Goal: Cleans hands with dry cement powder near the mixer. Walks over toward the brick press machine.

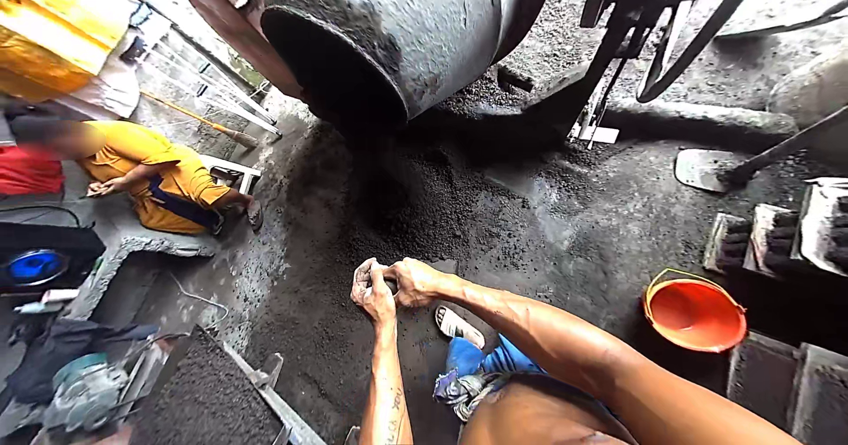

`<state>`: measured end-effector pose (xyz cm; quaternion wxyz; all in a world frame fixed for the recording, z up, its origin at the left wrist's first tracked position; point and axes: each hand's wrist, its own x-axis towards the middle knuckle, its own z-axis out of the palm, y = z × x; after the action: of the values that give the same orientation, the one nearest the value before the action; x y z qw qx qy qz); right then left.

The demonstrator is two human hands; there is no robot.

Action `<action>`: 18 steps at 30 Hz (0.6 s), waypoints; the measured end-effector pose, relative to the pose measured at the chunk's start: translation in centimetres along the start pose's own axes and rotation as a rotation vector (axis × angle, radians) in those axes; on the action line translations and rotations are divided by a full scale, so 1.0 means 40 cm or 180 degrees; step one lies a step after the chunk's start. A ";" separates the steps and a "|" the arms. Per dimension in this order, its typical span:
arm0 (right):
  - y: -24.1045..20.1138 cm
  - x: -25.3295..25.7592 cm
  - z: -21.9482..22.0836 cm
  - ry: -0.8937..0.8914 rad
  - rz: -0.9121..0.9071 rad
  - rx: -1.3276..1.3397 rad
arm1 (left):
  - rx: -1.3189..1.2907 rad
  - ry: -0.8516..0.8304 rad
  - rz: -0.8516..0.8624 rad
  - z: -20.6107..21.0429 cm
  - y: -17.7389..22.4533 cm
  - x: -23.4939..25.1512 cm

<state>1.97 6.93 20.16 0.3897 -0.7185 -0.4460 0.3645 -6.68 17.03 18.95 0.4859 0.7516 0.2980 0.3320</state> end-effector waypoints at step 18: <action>-0.011 -0.008 0.047 -0.0095 0.0062 0.0085 | 0.0005 -0.0010 -0.0094 -0.043 -0.018 -0.031</action>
<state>0.06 7.19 19.80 0.3891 -0.7121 -0.4398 0.3849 -8.87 17.26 18.58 0.4906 0.7480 0.3085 0.3234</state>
